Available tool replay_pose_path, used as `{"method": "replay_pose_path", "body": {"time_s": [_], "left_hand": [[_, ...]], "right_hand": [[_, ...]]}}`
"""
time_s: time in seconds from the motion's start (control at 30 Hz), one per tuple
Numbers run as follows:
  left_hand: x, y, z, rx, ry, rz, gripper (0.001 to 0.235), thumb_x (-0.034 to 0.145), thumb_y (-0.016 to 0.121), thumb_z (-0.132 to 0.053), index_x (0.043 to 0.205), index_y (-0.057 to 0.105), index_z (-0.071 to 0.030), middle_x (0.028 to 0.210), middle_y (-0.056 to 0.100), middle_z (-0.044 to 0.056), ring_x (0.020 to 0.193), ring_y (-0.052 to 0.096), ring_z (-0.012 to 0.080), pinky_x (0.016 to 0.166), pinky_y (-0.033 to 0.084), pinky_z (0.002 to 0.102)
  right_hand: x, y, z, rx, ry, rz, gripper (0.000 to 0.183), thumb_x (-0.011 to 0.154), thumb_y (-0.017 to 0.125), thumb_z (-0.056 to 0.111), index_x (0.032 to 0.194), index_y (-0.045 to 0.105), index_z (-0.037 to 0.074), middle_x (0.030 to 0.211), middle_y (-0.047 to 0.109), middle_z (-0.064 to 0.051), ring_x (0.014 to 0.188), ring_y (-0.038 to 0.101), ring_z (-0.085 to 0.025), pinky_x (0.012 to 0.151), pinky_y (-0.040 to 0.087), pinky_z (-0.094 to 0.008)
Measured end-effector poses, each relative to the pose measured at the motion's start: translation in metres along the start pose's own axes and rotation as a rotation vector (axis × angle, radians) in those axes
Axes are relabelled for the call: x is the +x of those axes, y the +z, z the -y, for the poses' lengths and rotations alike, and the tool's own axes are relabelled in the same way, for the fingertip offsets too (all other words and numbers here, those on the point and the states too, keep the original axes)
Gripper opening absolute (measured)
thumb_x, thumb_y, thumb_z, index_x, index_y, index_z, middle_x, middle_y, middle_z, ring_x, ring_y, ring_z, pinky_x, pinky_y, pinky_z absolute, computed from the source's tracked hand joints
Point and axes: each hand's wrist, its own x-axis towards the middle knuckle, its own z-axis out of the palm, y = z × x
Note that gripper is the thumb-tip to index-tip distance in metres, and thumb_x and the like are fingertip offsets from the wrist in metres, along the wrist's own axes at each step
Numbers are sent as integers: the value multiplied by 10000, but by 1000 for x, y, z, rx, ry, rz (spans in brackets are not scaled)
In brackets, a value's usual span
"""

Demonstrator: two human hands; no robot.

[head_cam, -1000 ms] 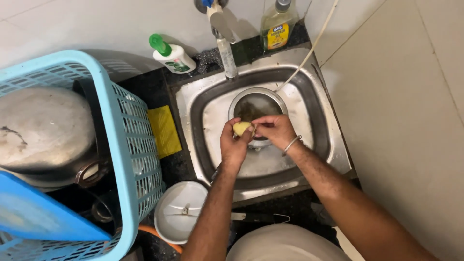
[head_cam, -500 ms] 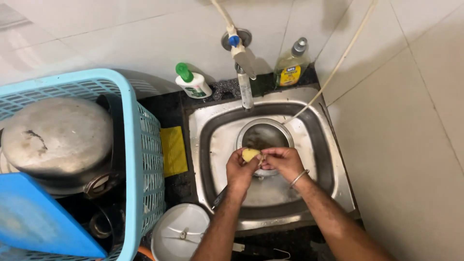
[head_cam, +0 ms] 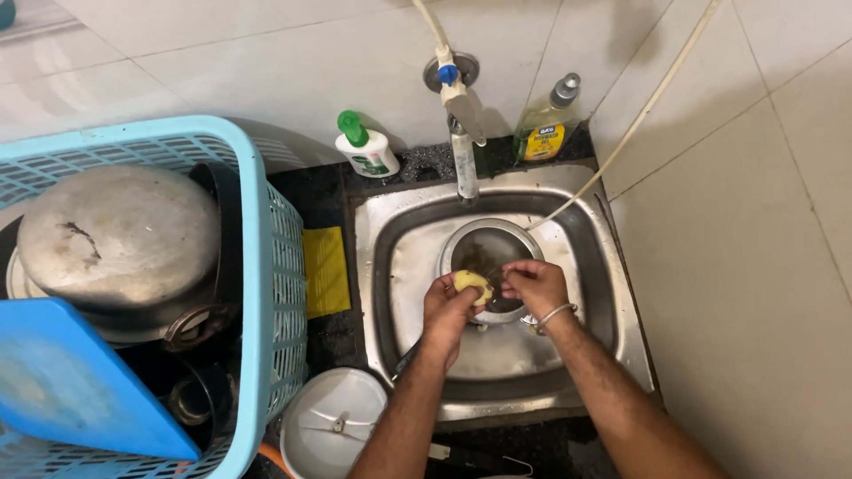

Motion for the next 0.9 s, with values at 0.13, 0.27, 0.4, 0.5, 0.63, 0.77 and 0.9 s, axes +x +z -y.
{"method": "replay_pose_path", "body": {"time_s": [0.13,0.27,0.4,0.5,0.63,0.77,0.9], "left_hand": [[5,-6,6,9,22,10,488,839,682,-54,1295,518,9,1096,710,102,944,701,187,768,585,289],[7,-5,12,6,10,-5,504,837,684,-56,1307,514,12,1083,700,113,923,690,182,736,573,281],[-5,-3,-5,65,-12,3,498,829,667,-56,1301,525,8,1084,703,117,921,700,176,722,579,271],[-4,-10,-4,11,9,-6,476,841,672,-65,1290,533,11,1088,698,117,922,695,180,726,584,276],[2,-18,1,-6,26,-21,455,850,668,-65,1278,538,15,1079,700,128,905,687,197,712,573,290],[2,-16,-2,-48,48,0,467,844,670,-23,1284,515,9,1146,672,122,983,694,204,789,600,300],[2,-13,2,-90,38,55,515,836,645,31,1324,486,-13,1195,648,119,1034,696,217,852,607,315]], "right_hand": [[0,1,-1,-197,-62,21,201,900,700,50,1073,766,-29,917,757,-124,783,715,-157,673,622,-300],[2,17,22,-1002,-382,134,193,828,740,95,1009,783,44,994,744,-158,889,723,-313,796,593,-420],[19,37,38,-1554,-97,339,183,902,681,160,1048,773,97,1125,749,-160,1060,719,-340,911,598,-448],[47,42,-3,-1606,-270,289,178,892,689,176,1019,776,87,1178,701,-160,1086,677,-351,899,586,-452],[15,53,22,-1505,-445,253,216,787,731,165,980,784,85,1195,664,-195,1090,654,-357,881,571,-435],[1,43,28,-997,-314,154,182,919,653,111,1042,783,77,1099,755,-160,1017,727,-322,900,576,-412],[-23,29,28,-129,37,207,244,972,602,91,1177,723,34,1096,745,-148,909,733,-206,727,628,-331]]}}
